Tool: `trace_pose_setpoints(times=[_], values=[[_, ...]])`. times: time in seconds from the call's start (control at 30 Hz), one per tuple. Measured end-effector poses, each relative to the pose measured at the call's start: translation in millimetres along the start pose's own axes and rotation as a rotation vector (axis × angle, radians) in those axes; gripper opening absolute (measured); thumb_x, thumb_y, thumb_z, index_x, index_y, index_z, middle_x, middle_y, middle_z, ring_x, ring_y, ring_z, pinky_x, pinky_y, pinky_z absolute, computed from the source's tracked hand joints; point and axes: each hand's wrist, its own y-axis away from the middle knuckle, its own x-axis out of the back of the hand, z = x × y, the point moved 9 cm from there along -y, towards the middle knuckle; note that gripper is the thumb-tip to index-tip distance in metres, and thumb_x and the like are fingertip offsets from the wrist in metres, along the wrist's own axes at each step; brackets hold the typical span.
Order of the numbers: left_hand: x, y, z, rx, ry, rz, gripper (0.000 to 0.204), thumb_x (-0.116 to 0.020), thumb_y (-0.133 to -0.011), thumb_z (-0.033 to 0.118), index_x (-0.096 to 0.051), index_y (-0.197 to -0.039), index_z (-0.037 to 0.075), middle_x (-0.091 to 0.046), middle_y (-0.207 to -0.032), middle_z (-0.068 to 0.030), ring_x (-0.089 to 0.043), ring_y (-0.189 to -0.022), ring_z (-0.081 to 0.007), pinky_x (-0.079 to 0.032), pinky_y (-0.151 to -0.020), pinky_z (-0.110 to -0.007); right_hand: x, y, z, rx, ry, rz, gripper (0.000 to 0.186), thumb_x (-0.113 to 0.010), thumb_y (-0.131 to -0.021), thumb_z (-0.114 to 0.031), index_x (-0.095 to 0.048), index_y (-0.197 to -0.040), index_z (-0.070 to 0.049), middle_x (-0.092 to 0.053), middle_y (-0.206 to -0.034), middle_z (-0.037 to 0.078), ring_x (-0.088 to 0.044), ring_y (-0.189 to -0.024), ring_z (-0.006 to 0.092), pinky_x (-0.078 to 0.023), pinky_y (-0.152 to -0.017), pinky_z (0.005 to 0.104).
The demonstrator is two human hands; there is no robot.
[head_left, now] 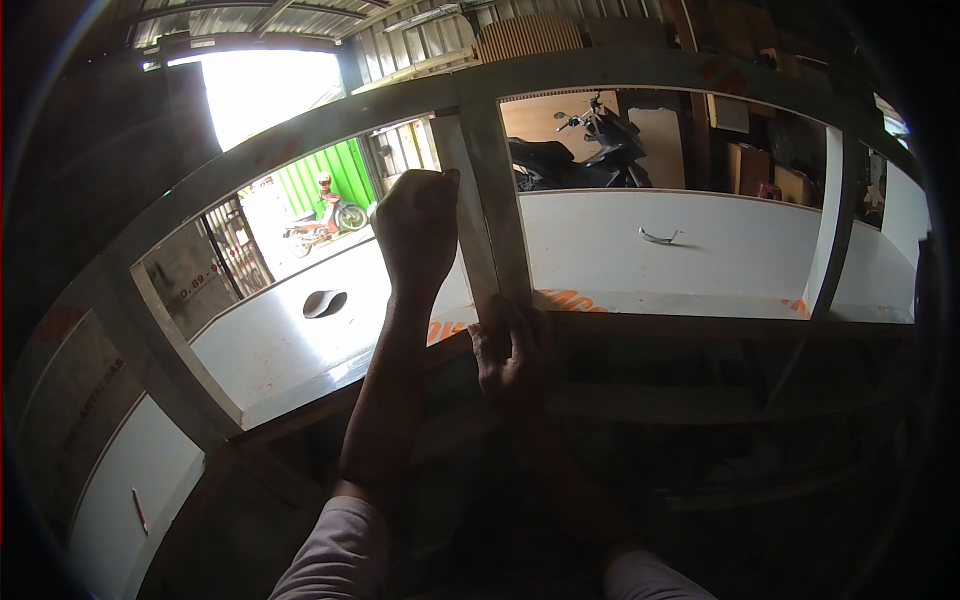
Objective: The person peels backing from laminate strips and presses them onto the wooden cabinet frame by hand.
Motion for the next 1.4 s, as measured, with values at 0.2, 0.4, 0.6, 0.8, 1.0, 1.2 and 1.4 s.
trace_pose_setpoints(times=[0.2,0.4,0.6,0.8,1.0,1.2,1.4], values=[[-3.9,1.2,-0.1,-0.018,-0.054,0.003,0.013,-0.076,-0.087,0.013,-0.070,-0.088,0.002,-0.069,-0.072,-0.0103,-0.065,-0.065,-0.0177,-0.052,-0.062,-0.033,-5.3,3.0,6.1,-0.018,-0.022,0.026,0.041,-0.080,-0.086,-0.015,-0.067,-0.122,-0.002,-0.066,-0.109,0.016,-0.063,-0.102,0.0358,-0.053,-0.088,0.0460],[-0.9,-0.9,-1.8,-0.020,0.006,0.058,0.021,-0.077,-0.092,0.016,-0.067,-0.082,0.001,-0.068,-0.068,-0.0101,-0.063,-0.060,-0.0150,-0.051,-0.062,-0.033,-6.1,-0.1,5.0,-0.028,-0.037,0.040,0.037,-0.079,-0.086,-0.013,-0.068,-0.119,0.000,-0.066,-0.106,0.016,-0.063,-0.101,0.0350,-0.053,-0.087,0.0447],[-5.4,-1.0,-6.1,-0.083,-0.167,-0.021,0.013,-0.073,-0.083,0.007,-0.073,-0.096,0.006,-0.069,-0.081,-0.0079,-0.067,-0.075,-0.0236,-0.054,-0.066,-0.037,-6.5,-1.3,2.7,-0.020,-0.073,0.065,0.032,-0.079,-0.087,-0.011,-0.070,-0.116,-0.002,-0.067,-0.102,0.014,-0.064,-0.095,0.0327,-0.054,-0.082,0.0426],[-9.9,-2.1,-1.3,-0.089,-0.178,-0.008,0.020,-0.071,-0.082,0.003,-0.074,-0.101,0.007,-0.069,-0.084,-0.0085,-0.068,-0.078,-0.0270,-0.054,-0.066,-0.039,-3.0,-3.2,1.0,0.005,-0.057,0.096,0.030,-0.078,-0.086,-0.010,-0.072,-0.115,-0.003,-0.068,-0.100,0.013,-0.064,-0.093,0.0315,-0.054,-0.081,0.0419],[-6.3,-5.0,0.1,-0.069,-0.156,0.047,0.004,-0.071,-0.090,0.007,-0.073,-0.093,0.006,-0.069,-0.083,-0.0103,-0.067,-0.071,-0.0262,-0.053,-0.064,-0.036,-5.7,-2.1,3.9,-0.020,-0.067,0.081,0.032,-0.079,-0.089,-0.014,-0.070,-0.119,-0.007,-0.063,-0.103,0.014,-0.063,-0.097,0.0327,-0.053,-0.083,0.0426],[-5.2,-7.2,0.6,0.096,0.019,0.059,0.017,-0.072,-0.093,0.013,-0.070,-0.082,0.001,-0.068,-0.078,-0.0112,-0.064,-0.064,-0.0211,-0.049,-0.062,-0.033,-4.9,-1.4,6.3,-0.022,-0.058,0.081,0.032,-0.079,-0.090,-0.014,-0.070,-0.119,-0.006,-0.064,-0.103,0.014,-0.063,-0.097,0.0329,-0.053,-0.082,0.0428],[3.7,-13.5,-0.3,0.110,-0.141,0.026,0.027,-0.076,-0.093,0.020,-0.067,-0.080,-0.003,-0.066,-0.071,-0.0083,-0.061,-0.058,-0.0129,-0.048,-0.059,-0.031,-10.5,5.1,5.1,-0.038,-0.107,0.061,0.028,-0.078,-0.090,-0.012,-0.071,-0.117,-0.005,-0.064,-0.103,0.014,-0.065,-0.095,0.0320,-0.054,-0.081,0.0415]])
